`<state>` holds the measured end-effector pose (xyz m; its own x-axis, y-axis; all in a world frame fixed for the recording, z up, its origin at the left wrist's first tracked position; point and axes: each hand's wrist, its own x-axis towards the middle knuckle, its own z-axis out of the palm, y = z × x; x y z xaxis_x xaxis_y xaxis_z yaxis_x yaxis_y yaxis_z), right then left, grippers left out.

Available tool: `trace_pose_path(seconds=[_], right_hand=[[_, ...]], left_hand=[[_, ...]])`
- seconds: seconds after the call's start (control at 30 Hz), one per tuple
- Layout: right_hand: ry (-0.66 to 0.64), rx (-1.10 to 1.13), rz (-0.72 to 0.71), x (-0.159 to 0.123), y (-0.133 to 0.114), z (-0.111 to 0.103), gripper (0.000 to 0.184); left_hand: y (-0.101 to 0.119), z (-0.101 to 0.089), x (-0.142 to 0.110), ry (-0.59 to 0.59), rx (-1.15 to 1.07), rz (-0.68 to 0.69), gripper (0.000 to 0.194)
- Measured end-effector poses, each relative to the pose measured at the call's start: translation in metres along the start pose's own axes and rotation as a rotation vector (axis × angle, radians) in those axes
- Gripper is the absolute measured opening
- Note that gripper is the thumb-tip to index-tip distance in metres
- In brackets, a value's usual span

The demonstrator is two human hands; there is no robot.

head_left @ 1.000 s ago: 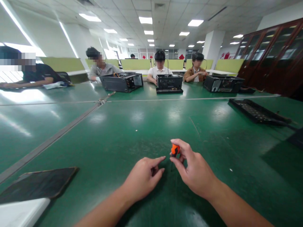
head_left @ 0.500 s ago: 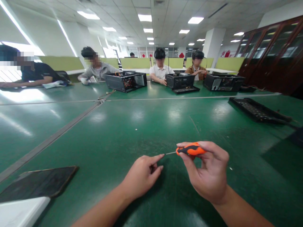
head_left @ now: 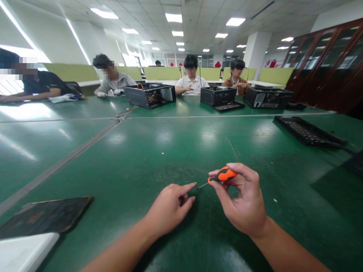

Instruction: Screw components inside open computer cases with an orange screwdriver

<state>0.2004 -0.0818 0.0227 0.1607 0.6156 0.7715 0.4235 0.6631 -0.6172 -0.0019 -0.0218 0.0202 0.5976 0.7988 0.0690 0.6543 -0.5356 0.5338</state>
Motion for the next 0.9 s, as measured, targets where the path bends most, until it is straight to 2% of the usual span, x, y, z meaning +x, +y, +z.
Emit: trace_pose_path(seconds=[0.07, 0.1, 0.23, 0.3, 0.4, 0.57, 0.67, 0.73, 0.83, 0.9], right_hand=[[0.045, 0.017, -0.010, 0.000, -0.001, 0.001, 0.061], [0.023, -0.003, 0.000, 0.001, -0.001, 0.000, 0.060], [-0.334, -0.187, 0.138, 0.007, 0.001, -0.004, 0.056], [-0.420, -0.231, 0.190, 0.009, 0.002, -0.006, 0.055], [-0.344, -0.229, 0.183, 0.009, 0.003, -0.006, 0.055], [-0.139, -0.127, 0.127, 0.003, 0.002, -0.004, 0.058], [-0.099, -0.081, 0.110, 0.002, 0.001, -0.004, 0.059], [-0.194, -0.124, 0.130, 0.004, 0.001, -0.005, 0.058], [-0.426, -0.208, 0.195, 0.006, 0.001, -0.006, 0.060], [-0.451, -0.221, 0.208, 0.007, 0.002, -0.007, 0.061]], left_hand=[[0.000, 0.000, 0.000, -0.003, -0.003, 0.004, 0.040], [0.000, 0.000, 0.000, -0.004, -0.003, 0.003, 0.040], [0.001, -0.001, 0.000, -0.013, 0.000, -0.009, 0.040], [0.001, -0.001, 0.000, -0.022, -0.003, -0.011, 0.040], [0.001, 0.000, 0.000, -0.027, -0.001, -0.011, 0.040], [-0.002, 0.001, 0.000, -0.018, -0.005, -0.003, 0.041], [-0.001, 0.001, 0.000, -0.012, -0.010, 0.005, 0.040], [-0.001, 0.001, 0.000, -0.005, -0.011, 0.013, 0.040], [0.000, 0.001, -0.001, -0.009, -0.008, 0.026, 0.040], [0.001, 0.001, -0.001, -0.011, -0.005, 0.026, 0.040]])
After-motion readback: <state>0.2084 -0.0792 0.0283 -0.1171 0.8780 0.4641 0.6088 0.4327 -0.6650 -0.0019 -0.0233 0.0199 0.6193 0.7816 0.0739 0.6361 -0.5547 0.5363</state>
